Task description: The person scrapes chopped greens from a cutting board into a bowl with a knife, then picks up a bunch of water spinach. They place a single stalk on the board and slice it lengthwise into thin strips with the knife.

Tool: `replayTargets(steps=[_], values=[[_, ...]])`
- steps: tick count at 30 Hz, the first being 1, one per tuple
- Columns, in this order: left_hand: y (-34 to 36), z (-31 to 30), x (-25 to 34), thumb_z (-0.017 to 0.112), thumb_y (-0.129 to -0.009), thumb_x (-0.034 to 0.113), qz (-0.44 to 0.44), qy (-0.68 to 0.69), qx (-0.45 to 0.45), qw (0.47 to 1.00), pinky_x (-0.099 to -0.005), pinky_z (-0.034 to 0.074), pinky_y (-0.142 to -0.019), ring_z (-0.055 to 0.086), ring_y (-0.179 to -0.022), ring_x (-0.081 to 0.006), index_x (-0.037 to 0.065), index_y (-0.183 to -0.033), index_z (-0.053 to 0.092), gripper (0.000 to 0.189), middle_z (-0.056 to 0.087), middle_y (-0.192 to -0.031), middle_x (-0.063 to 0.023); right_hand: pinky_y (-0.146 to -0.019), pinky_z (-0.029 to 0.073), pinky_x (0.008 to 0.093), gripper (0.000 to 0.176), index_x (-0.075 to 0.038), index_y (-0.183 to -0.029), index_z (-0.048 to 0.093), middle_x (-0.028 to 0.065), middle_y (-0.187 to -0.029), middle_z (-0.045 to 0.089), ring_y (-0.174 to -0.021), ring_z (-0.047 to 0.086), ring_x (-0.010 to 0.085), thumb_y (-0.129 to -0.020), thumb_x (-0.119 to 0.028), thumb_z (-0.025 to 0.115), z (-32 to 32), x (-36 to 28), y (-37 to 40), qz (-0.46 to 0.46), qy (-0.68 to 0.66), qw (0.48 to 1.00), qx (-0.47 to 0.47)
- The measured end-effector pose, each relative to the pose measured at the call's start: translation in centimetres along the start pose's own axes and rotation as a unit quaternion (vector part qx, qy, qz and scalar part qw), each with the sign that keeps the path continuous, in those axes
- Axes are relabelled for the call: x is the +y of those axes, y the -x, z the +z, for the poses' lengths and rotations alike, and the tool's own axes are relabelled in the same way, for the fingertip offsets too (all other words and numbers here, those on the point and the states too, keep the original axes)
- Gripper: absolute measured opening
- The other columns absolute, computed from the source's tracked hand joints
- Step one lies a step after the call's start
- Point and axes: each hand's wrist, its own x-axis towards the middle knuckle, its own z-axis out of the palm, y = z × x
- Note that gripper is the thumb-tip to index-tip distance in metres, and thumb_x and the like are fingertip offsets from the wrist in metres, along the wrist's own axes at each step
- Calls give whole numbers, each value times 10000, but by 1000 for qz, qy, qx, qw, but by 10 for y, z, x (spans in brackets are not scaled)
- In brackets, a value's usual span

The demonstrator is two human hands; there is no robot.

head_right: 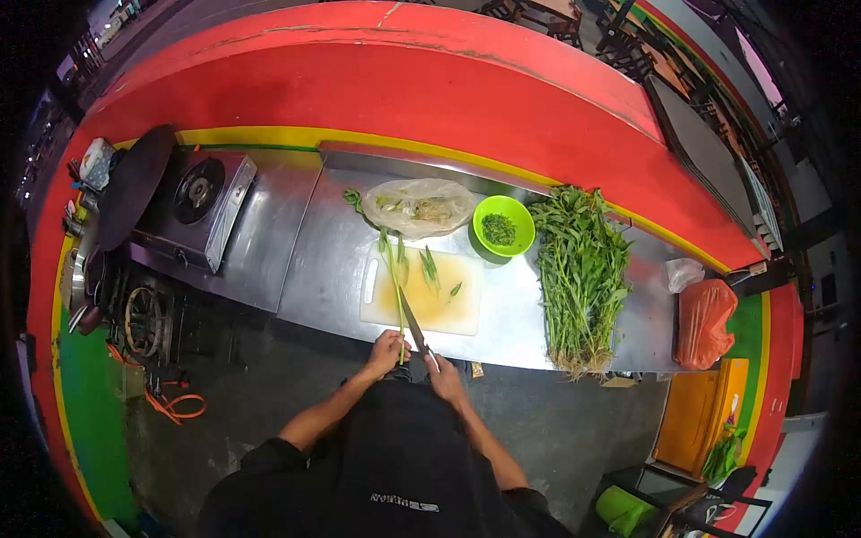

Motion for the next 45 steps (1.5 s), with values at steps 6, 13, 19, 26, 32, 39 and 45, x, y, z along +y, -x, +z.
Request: replayTargets(steps=[6, 13, 19, 26, 32, 39, 45], values=[[4, 0, 8, 476, -1045, 194, 6, 15, -38, 999, -348, 575, -737, 657, -803, -209, -29, -1215, 441, 283, 644, -974, -150, -682, 485, 514, 399, 7, -1069, 628, 297, -830, 653, -801, 635, 496, -1013, -367, 499, -8, -24, 2, 65, 118, 991, 4], [6, 0, 10, 458, -1045, 165, -5, 52, -19, 998, -340, 582, -709, 664, -770, -214, -31, -1207, 439, 255, 644, -989, -167, -712, 495, 528, 434, -19, -1075, 641, 301, -812, 655, -819, 648, 494, -1001, -420, 494, -23, -48, 2, 73, 106, 990, 60], [8, 0, 12, 457, -1043, 163, -11, 41, -18, 999, -344, 585, -725, 670, -786, -228, -32, -1204, 434, 254, 642, -1011, -179, -711, 486, 546, 458, -14, -1056, 637, 320, -812, 650, -823, 632, 518, -1000, -444, 490, -43, -35, -8, 78, 125, 986, 74], [9, 4, 17, 456, -1044, 158, -20, 41, -16, 999, -341, 586, -729, 671, -795, -221, -30, -1180, 436, 233, 644, -997, -176, -744, 495, 539, 483, -15, -1078, 651, 329, -881, 653, -892, 632, 512, -990, -465, 499, -48, -42, -16, 94, 96, 990, 35], [9, 3, 13, 453, -1044, 157, -6, 36, -8, 999, -338, 586, -704, 671, -769, -219, -35, -1181, 436, 236, 649, -983, -180, -595, 446, 437, 473, -1, -1042, 645, 233, -685, 609, -614, 606, 326, -1003, -449, 499, -33, -50, -30, 23, 62, 996, 66], [14, -6, 3, 456, -1036, 138, -25, 21, -8, 999, -324, 578, -641, 672, -714, -215, -47, -1187, 431, 239, 662, -930, -175, -707, 499, 417, 508, -8, -1098, 663, 201, -802, 678, -756, 660, 324, -1002, -476, 487, -13, -31, -36, 88, -25, 995, -44], [22, -10, 5, 467, -1022, 112, -38, -4, -9, 999, -335, 578, -624, 677, -701, -216, -43, -1191, 420, 235, 672, -919, -177, -556, 422, 330, 504, -10, -1065, 667, 60, -626, 550, -584, 511, 145, -1011, -472, 472, -10, -28, -31, 122, -69, 987, -72]])
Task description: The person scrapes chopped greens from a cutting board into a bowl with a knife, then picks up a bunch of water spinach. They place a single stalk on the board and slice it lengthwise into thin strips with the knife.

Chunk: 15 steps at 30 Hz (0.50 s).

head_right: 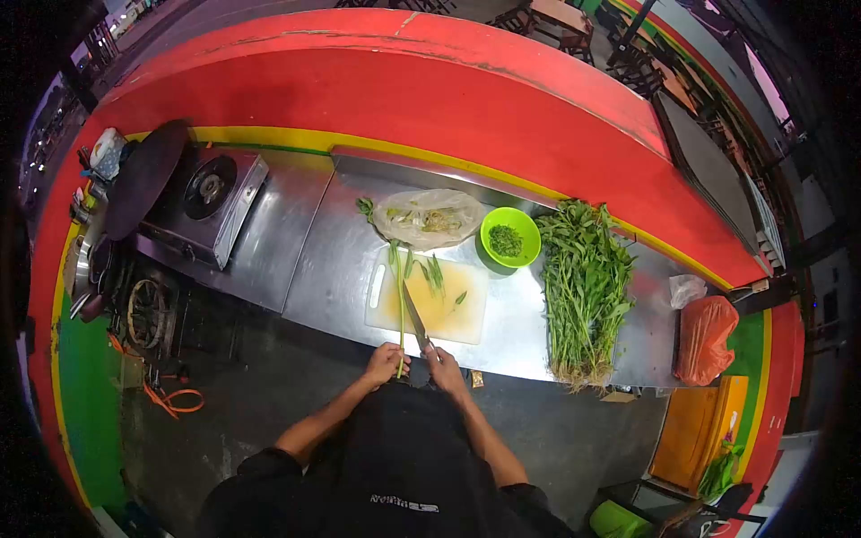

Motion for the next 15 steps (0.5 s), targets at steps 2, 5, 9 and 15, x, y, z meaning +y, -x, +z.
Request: replayTargets(steps=[2, 5, 9, 15], values=[[0, 2, 0, 474, -1019, 113, 3, 10, 4, 1000, -336, 578, -620, 678, -696, -216, -43, -1186, 424, 234, 675, -913, -177, -560, 422, 328, 504, -11, -1069, 666, 66, -629, 556, -588, 513, 148, -1013, -472, 468, 0, -1, 1, 0, -2, 1000, 1], [0, 4, 1, 488, -1015, 117, 5, 18, 10, 1000, -333, 579, -613, 680, -687, -214, -44, -1173, 433, 232, 680, -899, -177, -547, 420, 327, 498, -18, -1072, 659, 49, -639, 560, -575, 520, 139, -1021, -471, 458, -1, -2, 2, -8, -2, 1000, -5], [1, 4, 4, 513, -1008, 128, 31, -8, 9, 999, -322, 573, -600, 678, -678, -202, -48, -1148, 452, 233, 684, -891, -174, -508, 392, 309, 485, -20, -1057, 654, 18, -626, 533, -538, 490, 116, -1024, -464, 461, 4, 10, -4, -20, -48, 999, -8], [0, 8, 6, 536, -1002, 137, 19, -35, 21, 999, -314, 558, -576, 675, -670, -197, -48, -1138, 460, 242, 683, -875, -172, -461, 332, 271, 466, -31, -1027, 640, -32, -587, 460, -500, 434, 79, -1027, -463, 466, 5, 2, 4, 21, -120, 992, -44]])
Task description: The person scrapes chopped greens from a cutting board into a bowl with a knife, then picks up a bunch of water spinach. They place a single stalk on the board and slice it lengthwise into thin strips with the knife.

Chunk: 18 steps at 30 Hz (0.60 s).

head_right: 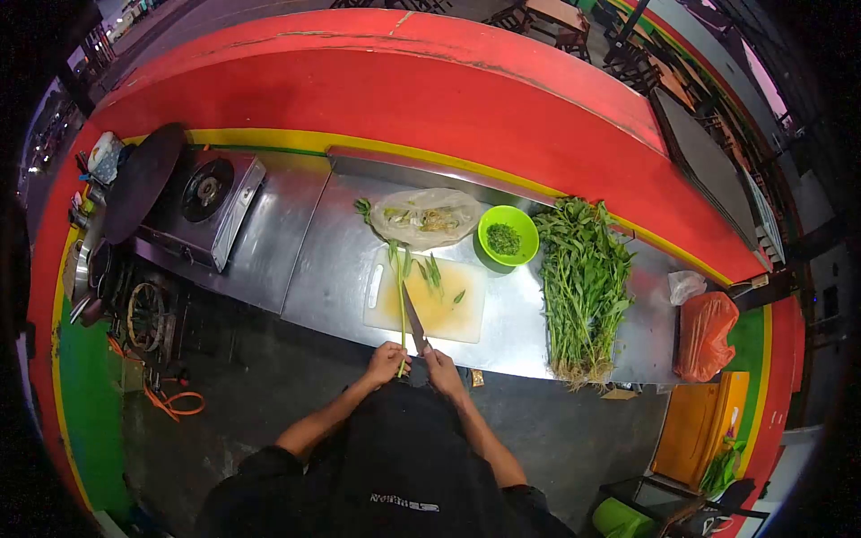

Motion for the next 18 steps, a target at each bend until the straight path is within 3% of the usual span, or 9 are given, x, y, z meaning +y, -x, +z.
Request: replayTargets(steps=[6, 9, 11, 13, 15, 18], values=[[-3, -2, -7, 523, -1009, 137, 14, 7, -17, 1000, -320, 560, -591, 673, -679, -203, -44, -1162, 441, 252, 678, -894, -176, -491, 372, 299, 478, -20, -1019, 646, 4, -591, 505, -521, 470, 102, -1022, -464, 467, 4, 8, -5, -37, 60, 997, 40], [-4, -4, -10, 515, -1012, 137, -13, 57, -26, 998, -323, 564, -606, 674, -687, -208, -40, -1168, 434, 249, 676, -906, -181, -533, 430, 345, 484, -9, -1029, 649, 77, -621, 573, -556, 549, 163, -1018, -459, 470, 5, 1, 0, -31, 122, 990, 62], [-3, -3, -7, 511, -1013, 129, -23, 63, -30, 997, -324, 567, -614, 676, -693, -211, -40, -1169, 433, 243, 675, -906, -179, -600, 477, 393, 490, -8, -1048, 655, 146, -668, 623, -612, 615, 240, -1013, -461, 471, 6, 16, -7, -105, 172, 975, 97], [0, -3, -2, 506, -1013, 122, -33, 69, -33, 997, -325, 570, -623, 678, -699, -214, -39, -1170, 432, 237, 674, -907, -177, -627, 485, 402, 494, -11, -1054, 660, 160, -684, 631, -632, 627, 261, -1012, -465, 468, 5, 6, -2, -72, 170, 979, 90], [3, -2, 2, 564, -989, 115, -29, 69, -18, 997, -320, 571, -629, 681, -710, -211, -40, -1167, 445, 264, 673, -899, -166, -654, 492, 411, 498, -14, -1059, 665, 174, -700, 639, -652, 638, 282, -1012, -469, 466, 4, 4, -2, -40, 169, 981, 83], [4, -3, 6, 653, -944, 119, -40, 48, -2, 998, -308, 568, -620, 684, -707, -199, -34, -1127, 479, 295, 673, -888, -146, -687, 494, 409, 503, -19, -1062, 670, 172, -715, 641, -682, 641, 278, -1010, -477, 471, 0, 10, -4, -100, 183, 972, 106]])
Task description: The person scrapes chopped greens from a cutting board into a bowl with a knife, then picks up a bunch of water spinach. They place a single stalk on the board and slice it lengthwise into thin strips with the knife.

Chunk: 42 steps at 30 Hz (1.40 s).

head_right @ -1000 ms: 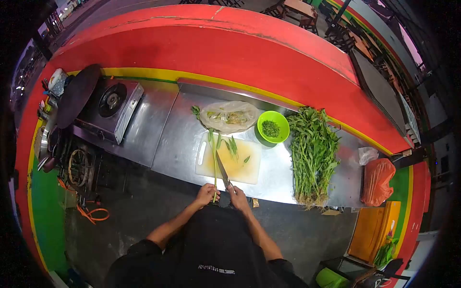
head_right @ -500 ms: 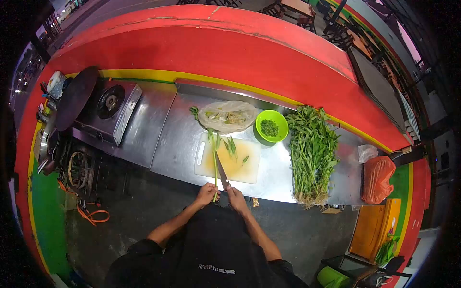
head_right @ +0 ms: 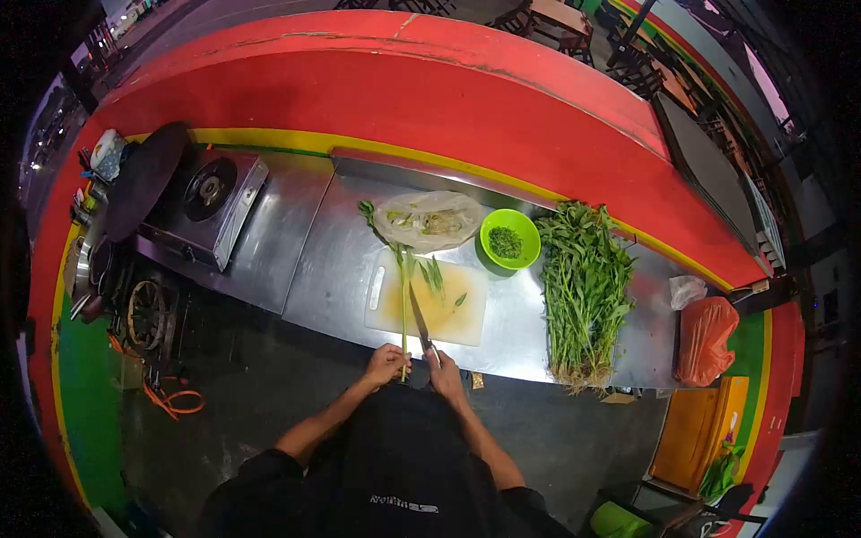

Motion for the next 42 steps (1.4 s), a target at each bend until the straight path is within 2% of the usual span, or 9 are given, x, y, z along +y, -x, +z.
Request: replayTargets(steps=[3, 6, 10, 11, 22, 28, 30, 33, 42], values=[[-1, 0, -3, 741, -889, 161, 14, -7, 15, 1000, -287, 542, -573, 663, -658, -163, -14, -1051, 522, 324, 671, -831, -117, -700, 492, 401, 503, -15, -1052, 670, 173, -736, 645, -716, 646, 272, -1009, -476, 475, -6, 4, -1, 50, -34, 998, -5], [-3, 0, -8, 780, -855, 195, 48, -74, 47, 995, -273, 507, -520, 628, -596, -129, 2, -998, 548, 334, 662, -754, -83, -494, 351, 285, 471, -41, -1041, 688, -11, -602, 498, -532, 455, 82, -1013, -467, 489, -9, 7, -1, 13, -54, 998, 16], [-6, -2, -13, 817, -808, 209, 28, -117, 76, 990, -272, 474, -465, 592, -533, -108, 2, -953, 573, 351, 649, -689, -50, -494, 348, 280, 462, -52, -1052, 692, -14, -588, 488, -535, 461, 75, -1015, -464, 487, -13, -11, 3, 9, -35, 999, 13], [-6, -3, -15, 817, -808, 209, 29, -117, 76, 990, -272, 474, -465, 592, -533, -108, 2, -953, 573, 351, 649, -689, -50, -680, 472, 392, 467, 16, -1053, 652, 154, -718, 625, -690, 598, 240, -1011, -422, 496, -18, -22, 6, 68, -39, 997, -24], [2, -6, -14, 832, -785, 201, 56, -154, 80, 983, -276, 472, -453, 585, -510, -105, 2, -904, 599, 328, 631, -645, -44, -680, 480, 400, 497, -3, -1061, 663, 164, -717, 632, -690, 617, 261, -1000, -466, 492, -6, -9, -6, 52, -28, 998, -27], [6, -6, -15, 818, -798, 165, 41, -145, 44, 988, -266, 466, -455, 573, -511, -102, 9, -917, 579, 309, 615, -638, -44, -727, 494, 438, 503, -3, -1051, 655, 209, -779, 664, -765, 659, 361, -1008, -467, 465, -9, -17, -2, 62, -6, 997, -52], [8, -6, -14, 815, -800, 163, 39, -147, 43, 987, -265, 465, -455, 570, -511, -101, 10, -919, 576, 308, 614, -638, -44, -735, 493, 483, 483, -7, -1052, 645, 268, -818, 666, -834, 657, 455, -1010, -452, 461, -6, -16, 0, -7, 26, 1000, -4], [9, -6, -15, 813, -801, 162, 36, -136, 44, 989, -265, 461, -454, 568, -514, -98, 11, -915, 572, 306, 615, -643, -43, -722, 486, 538, 451, -14, -1049, 639, 314, -858, 653, -854, 627, 512, -1007, -433, 475, -5, -16, 2, -8, 61, 998, 9], [17, -12, -19, 774, -851, 143, 51, -124, -13, 991, -255, 470, -477, 604, -547, -103, 4, -905, 573, 250, 644, -674, -53, -712, 476, 538, 431, -7, -999, 632, 315, -859, 650, -864, 615, 529, -1009, -410, 479, -2, -19, 1, -19, 113, 993, 25]])
